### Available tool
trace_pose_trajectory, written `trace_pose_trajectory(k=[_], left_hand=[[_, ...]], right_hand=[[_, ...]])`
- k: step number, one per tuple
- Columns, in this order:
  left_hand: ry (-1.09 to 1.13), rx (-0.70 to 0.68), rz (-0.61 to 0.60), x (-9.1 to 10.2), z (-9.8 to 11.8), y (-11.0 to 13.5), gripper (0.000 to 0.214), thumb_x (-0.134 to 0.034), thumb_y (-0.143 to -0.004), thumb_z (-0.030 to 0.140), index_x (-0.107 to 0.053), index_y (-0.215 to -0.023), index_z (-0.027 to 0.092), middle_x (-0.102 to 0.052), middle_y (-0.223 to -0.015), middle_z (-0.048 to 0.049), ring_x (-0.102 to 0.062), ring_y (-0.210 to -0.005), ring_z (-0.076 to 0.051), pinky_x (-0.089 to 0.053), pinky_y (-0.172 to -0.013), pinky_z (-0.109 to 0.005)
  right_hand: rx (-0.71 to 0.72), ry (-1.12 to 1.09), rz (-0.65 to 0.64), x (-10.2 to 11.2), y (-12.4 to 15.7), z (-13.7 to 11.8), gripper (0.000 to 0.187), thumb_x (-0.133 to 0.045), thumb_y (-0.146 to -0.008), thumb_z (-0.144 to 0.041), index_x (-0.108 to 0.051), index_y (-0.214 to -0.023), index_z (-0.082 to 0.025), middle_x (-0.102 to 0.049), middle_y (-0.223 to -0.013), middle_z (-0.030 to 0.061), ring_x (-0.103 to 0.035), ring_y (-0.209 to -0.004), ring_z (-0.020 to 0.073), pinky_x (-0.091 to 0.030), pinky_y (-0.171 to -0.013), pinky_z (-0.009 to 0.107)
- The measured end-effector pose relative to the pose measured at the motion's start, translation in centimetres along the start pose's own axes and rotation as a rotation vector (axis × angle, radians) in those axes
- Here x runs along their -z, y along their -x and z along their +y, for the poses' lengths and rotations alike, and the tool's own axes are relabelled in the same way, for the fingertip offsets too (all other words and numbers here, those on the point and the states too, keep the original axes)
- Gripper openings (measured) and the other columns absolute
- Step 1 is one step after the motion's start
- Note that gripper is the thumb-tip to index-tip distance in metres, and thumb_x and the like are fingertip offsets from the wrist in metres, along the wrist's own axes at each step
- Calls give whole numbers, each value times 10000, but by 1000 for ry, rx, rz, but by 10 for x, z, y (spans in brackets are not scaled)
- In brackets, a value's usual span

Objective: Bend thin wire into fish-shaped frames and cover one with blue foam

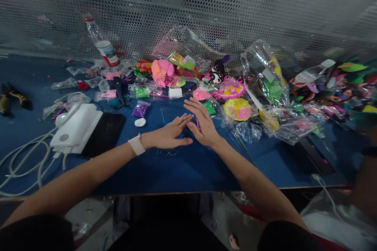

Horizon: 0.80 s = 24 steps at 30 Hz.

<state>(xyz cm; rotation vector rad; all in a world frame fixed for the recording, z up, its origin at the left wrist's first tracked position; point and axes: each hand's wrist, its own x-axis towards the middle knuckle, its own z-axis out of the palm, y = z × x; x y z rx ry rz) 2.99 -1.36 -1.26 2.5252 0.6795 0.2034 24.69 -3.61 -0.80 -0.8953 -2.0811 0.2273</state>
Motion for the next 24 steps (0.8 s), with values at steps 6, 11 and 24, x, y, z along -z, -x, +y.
trace_pose_trajectory(k=[6,11,24], left_hand=[[-125,160,258,23,-23,22,407,-440,-1091,266,-663,-1406,136,-638,-1519,-175,-585,-1421,-317,-464,-1215,-518],[-150,268,283,15,-27,32,382,-414,-1082,243,-748,-1235,141,-713,-1298,-148,-613,-1165,-306,-515,-1058,-508],[391,373,218,39,-21,37,422,-477,-1088,517,-738,-1175,197,-770,-1049,-101,-658,-800,-205,-481,-684,-335]], right_hand=[[-364,346,-392,-11,2,-12,315,-530,-1114,-307,-698,-1344,-172,-692,-1259,167,-719,-1144,325,-620,-921,433],[-540,355,-446,-19,3,-14,310,-561,-1115,-333,-701,-1346,-182,-684,-1287,158,-742,-1071,300,-585,-822,387],[-669,-606,-45,-14,0,5,278,-771,-911,-471,-703,-1021,-224,-740,-889,46,-712,-759,214,-603,-658,356]])
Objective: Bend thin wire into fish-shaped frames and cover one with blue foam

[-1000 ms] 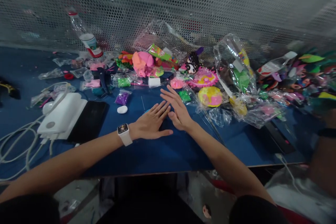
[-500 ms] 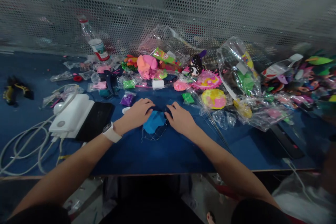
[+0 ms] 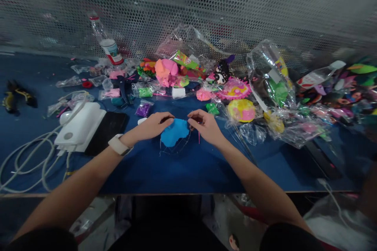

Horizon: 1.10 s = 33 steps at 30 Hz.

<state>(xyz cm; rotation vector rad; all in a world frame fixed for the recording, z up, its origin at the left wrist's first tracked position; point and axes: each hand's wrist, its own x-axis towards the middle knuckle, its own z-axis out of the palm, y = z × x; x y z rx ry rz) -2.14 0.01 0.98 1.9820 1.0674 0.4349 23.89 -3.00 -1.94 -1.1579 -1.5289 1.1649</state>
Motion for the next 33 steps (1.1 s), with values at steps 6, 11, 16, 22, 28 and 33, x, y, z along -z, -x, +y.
trace_pose_trajectory(k=[6,11,16,22,28,33], left_hand=[[262,60,72,0,11,14,359,-637,-1021,529,-752,-1053,191,-747,-969,-64,-645,-830,-187,-519,-732,-325],[443,25,156,-18,9,14,308,-763,-962,482,-767,-1016,179,-759,-923,-60,-654,-776,-158,-544,-690,-292],[546,5,209,-34,10,13,328,-786,-955,503,-767,-936,175,-733,-822,-38,-640,-713,-141,-538,-649,-270],[556,46,213,-34,23,18,348,-841,-902,519,-796,-887,174,-734,-787,-34,-615,-688,-136,-520,-632,-265],[719,100,191,-30,23,17,364,-856,-884,536,-830,-991,189,-820,-963,-83,-730,-897,-206,-613,-817,-343],[689,40,130,-33,18,17,319,-860,-893,503,-808,-909,189,-781,-877,-49,-698,-825,-172,-593,-790,-318]], right_hand=[[66,-159,139,-4,3,-9,373,-818,-892,-554,-695,-1034,-232,-686,-845,15,-673,-708,179,-598,-657,339],[-26,-211,155,-18,7,-6,511,-870,-807,-612,-701,-1120,-246,-723,-958,36,-700,-865,214,-618,-777,359],[-71,-189,75,-28,14,-7,439,-913,-783,-605,-735,-900,-221,-691,-791,0,-632,-719,178,-549,-678,312],[5,-7,128,-26,20,-16,418,-907,-810,-571,-710,-771,-205,-640,-708,-4,-574,-664,170,-482,-617,305],[11,-2,173,-25,22,-18,373,-900,-831,-546,-753,-836,-204,-686,-760,15,-605,-694,178,-512,-629,314],[-4,-81,174,-23,21,-17,368,-910,-823,-545,-747,-817,-215,-674,-741,-4,-606,-682,168,-525,-622,305]])
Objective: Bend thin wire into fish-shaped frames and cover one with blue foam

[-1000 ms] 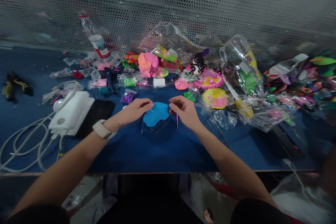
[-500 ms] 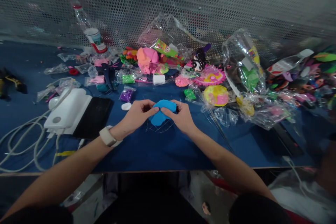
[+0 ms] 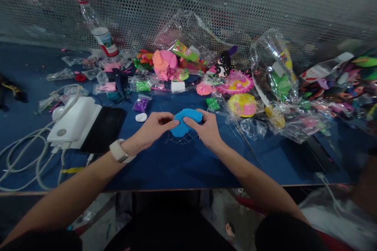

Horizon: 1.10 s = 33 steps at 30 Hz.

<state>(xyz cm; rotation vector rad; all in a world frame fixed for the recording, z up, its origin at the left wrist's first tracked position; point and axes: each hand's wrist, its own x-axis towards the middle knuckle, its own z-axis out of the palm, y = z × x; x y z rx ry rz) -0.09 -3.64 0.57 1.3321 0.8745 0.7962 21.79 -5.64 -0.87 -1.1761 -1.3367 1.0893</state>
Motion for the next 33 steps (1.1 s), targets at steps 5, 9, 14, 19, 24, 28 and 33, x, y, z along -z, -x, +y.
trace_pose_trajectory(k=[5,9,14,19,24,28,33], left_hand=[[-66,-47,24,-3,-3,1,339,-830,-923,509,-783,-842,184,-726,-787,-33,-639,-731,-152,-538,-694,-295],[-98,-82,27,-4,-4,2,331,-829,-927,503,-779,-826,192,-707,-764,-26,-604,-694,-142,-496,-647,-286],[-162,-103,17,-4,1,4,337,-803,-948,504,-787,-818,194,-719,-786,-43,-590,-690,-148,-475,-626,-294],[-218,-109,39,-5,3,5,343,-790,-953,514,-812,-859,185,-750,-805,-55,-592,-669,-144,-461,-600,-283],[-208,-129,48,-5,0,5,340,-798,-949,509,-814,-866,180,-770,-833,-56,-620,-683,-143,-481,-608,-274],[-130,-92,66,-7,-3,4,301,-827,-927,490,-823,-950,190,-796,-879,-56,-685,-749,-158,-556,-678,-281],[-91,-89,88,-8,-6,4,308,-836,-926,489,-816,-1015,195,-791,-925,-61,-694,-790,-159,-573,-715,-289]], right_hand=[[-1,-47,15,-6,1,-3,335,-910,-831,-540,-789,-863,-229,-733,-792,13,-677,-732,195,-578,-664,336],[-8,-40,73,-10,3,-5,334,-910,-817,-545,-805,-863,-231,-773,-826,33,-723,-779,224,-616,-704,372],[-14,-56,102,-10,4,-7,314,-935,-790,-512,-820,-863,-229,-792,-839,34,-729,-779,221,-610,-697,370],[-9,-47,93,-9,4,-9,295,-924,-806,-501,-823,-857,-229,-792,-830,35,-734,-771,226,-615,-682,373],[10,-35,104,-8,4,-8,294,-932,-802,-498,-833,-879,-233,-790,-829,31,-728,-768,219,-607,-675,365],[-7,-49,82,-8,4,-7,320,-927,-814,-536,-823,-878,-240,-769,-815,21,-703,-748,203,-594,-666,348],[-30,-82,9,-8,4,-3,404,-769,-952,-650,-797,-951,-248,-731,-808,17,-659,-714,180,-566,-652,329]])
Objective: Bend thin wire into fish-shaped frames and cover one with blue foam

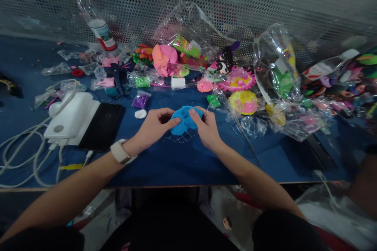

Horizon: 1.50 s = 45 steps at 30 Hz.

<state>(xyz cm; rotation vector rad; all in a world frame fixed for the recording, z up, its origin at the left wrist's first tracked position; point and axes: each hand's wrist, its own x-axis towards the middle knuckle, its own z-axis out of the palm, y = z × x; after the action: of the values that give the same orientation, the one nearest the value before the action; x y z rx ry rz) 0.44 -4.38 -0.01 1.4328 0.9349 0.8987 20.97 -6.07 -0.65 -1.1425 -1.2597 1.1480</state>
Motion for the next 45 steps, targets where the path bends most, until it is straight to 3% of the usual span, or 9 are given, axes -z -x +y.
trace_pose_trajectory(k=[5,10,17,21,27,36,40,45], left_hand=[[-46,-26,9,0,3,1,291,-795,-964,489,-793,-933,200,-741,-830,-36,-635,-719,-136,-515,-647,-275],[-96,-42,28,1,3,1,316,-778,-974,501,-772,-887,197,-693,-754,-31,-583,-653,-131,-472,-585,-277],[-147,-51,-21,-2,10,1,290,-804,-950,464,-787,-1059,195,-776,-897,-52,-656,-712,-143,-529,-626,-273],[-229,-97,13,-3,12,1,258,-801,-950,442,-774,-903,189,-694,-729,-15,-538,-613,-118,-433,-561,-264],[-222,-95,2,-2,12,1,305,-808,-948,470,-752,-837,191,-667,-691,-8,-496,-585,-112,-410,-549,-269],[-65,-58,86,-1,5,-1,344,-780,-963,527,-801,-1005,186,-780,-876,-67,-662,-716,-153,-556,-616,-271],[-68,-68,155,-2,4,-1,339,-768,-978,521,-816,-1061,195,-808,-941,-74,-682,-711,-148,-563,-588,-252],[-68,-68,133,-2,7,0,308,-798,-958,499,-819,-990,193,-811,-907,-58,-699,-692,-145,-582,-587,-248]], right_hand=[[3,61,24,1,-1,5,444,-710,-982,-691,-740,-906,-255,-660,-766,6,-597,-677,170,-525,-613,315],[4,-4,14,1,-1,6,426,-766,-960,-651,-722,-841,-244,-615,-730,-10,-554,-653,149,-495,-606,302],[49,-4,21,-1,0,7,398,-794,-945,-634,-793,-902,-238,-692,-778,3,-596,-702,159,-508,-638,303],[64,6,5,-2,0,7,407,-787,-947,-647,-806,-910,-242,-711,-807,7,-608,-722,163,-512,-650,309],[21,2,-15,-2,-2,11,424,-801,-922,-676,-804,-881,-254,-708,-789,5,-619,-713,170,-538,-660,324],[18,-40,-118,1,-5,7,499,-857,-855,-695,-794,-1068,-247,-796,-1010,56,-744,-926,256,-648,-861,431],[-2,-86,-121,1,-4,8,476,-875,-862,-645,-804,-1123,-253,-816,-1042,60,-769,-925,270,-669,-850,451],[-3,-96,-111,1,-4,10,451,-903,-844,-620,-819,-1100,-259,-822,-1019,52,-777,-900,267,-677,-833,449]])
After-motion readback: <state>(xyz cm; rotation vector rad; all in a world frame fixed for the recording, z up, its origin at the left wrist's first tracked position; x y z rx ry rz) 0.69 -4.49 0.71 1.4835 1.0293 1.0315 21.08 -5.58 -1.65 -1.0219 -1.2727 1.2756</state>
